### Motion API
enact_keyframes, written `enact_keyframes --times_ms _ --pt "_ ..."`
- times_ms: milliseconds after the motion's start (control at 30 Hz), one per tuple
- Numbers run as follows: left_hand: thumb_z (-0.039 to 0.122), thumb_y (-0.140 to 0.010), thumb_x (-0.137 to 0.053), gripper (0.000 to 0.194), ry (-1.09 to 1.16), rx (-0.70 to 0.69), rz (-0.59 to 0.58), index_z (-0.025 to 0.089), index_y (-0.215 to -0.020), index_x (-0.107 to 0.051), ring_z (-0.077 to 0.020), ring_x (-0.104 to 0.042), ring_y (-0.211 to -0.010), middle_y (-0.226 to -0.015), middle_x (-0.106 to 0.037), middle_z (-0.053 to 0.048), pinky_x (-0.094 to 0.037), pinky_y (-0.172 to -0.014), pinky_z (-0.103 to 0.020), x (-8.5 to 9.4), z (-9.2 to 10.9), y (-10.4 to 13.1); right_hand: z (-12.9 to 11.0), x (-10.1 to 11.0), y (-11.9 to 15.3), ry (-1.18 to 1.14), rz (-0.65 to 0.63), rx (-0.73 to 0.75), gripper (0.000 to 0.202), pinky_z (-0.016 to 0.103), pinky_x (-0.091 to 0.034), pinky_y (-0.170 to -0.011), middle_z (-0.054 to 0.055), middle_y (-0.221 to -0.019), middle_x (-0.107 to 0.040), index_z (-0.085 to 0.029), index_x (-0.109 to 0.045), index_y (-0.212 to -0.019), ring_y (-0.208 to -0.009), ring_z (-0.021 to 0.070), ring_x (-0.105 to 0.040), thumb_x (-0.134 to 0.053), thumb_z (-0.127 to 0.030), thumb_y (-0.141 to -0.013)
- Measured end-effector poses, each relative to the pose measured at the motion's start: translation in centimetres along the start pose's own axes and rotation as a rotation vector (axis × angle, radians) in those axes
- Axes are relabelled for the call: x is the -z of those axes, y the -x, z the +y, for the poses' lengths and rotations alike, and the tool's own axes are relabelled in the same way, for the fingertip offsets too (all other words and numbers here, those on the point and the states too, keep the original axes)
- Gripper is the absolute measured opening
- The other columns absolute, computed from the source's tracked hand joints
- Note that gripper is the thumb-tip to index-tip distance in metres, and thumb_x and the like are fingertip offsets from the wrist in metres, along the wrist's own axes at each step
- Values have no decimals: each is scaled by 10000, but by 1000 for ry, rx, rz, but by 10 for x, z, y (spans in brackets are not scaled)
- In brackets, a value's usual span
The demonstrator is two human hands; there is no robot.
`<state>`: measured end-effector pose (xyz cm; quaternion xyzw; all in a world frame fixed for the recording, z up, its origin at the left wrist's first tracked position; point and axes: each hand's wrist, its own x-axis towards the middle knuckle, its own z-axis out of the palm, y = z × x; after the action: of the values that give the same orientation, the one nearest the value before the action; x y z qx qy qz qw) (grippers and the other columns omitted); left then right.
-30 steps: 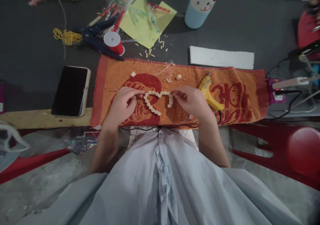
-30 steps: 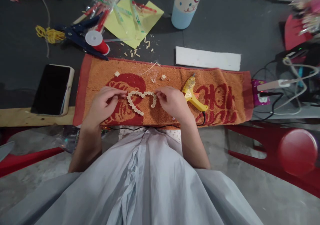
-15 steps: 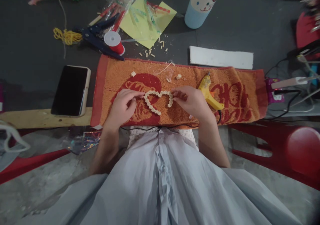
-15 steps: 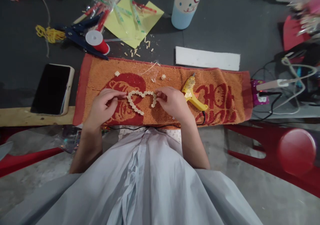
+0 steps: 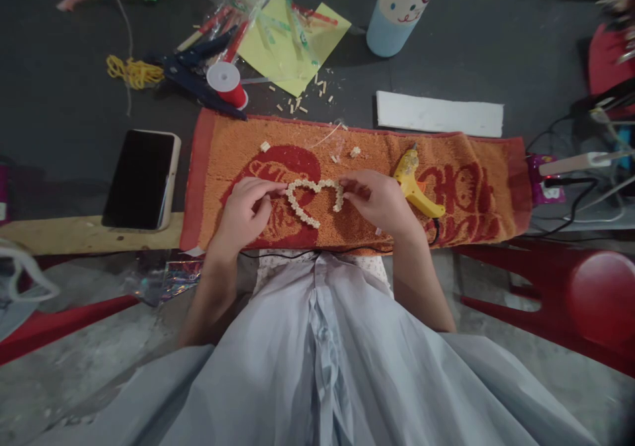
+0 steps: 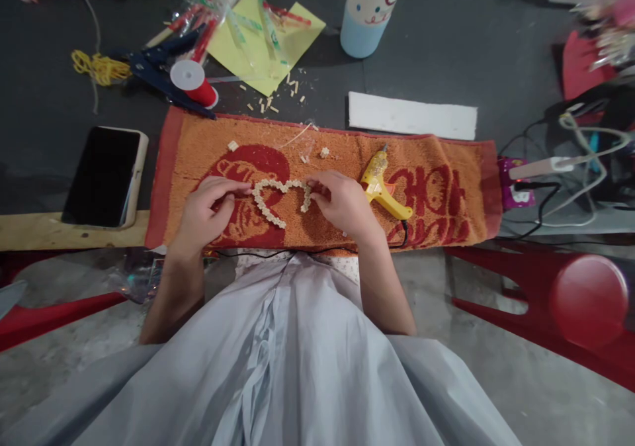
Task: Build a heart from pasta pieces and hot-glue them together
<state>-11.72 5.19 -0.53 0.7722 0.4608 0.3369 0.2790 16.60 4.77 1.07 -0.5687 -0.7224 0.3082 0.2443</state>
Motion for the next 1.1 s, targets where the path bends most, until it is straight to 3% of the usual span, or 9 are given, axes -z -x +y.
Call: enact_keyframes --times_ms 400,1100 --pt "148 -896 -456 330 -24 59 -27 233 -1076 -720 -184 -684 -992 -1025 -782 -16 -517 -957 -383 0 2 -1 -2 0 0 42 -12 30 382 385 -563 -865 68 -1051 -755 -223 -716 -1146 -953 241 -701 -561 -89 -824" --pt "146 -904 -456 323 -54 20 0 230 -1089 -707 -183 -686 -997 -1046 -785 -19 -513 -965 -387 -1 4 4 -2 -2 2 86 -6 72 388 391 -558 -862 80 -1071 -733 -223 -710 -1162 -969 251 -688 -525 -90 -848"
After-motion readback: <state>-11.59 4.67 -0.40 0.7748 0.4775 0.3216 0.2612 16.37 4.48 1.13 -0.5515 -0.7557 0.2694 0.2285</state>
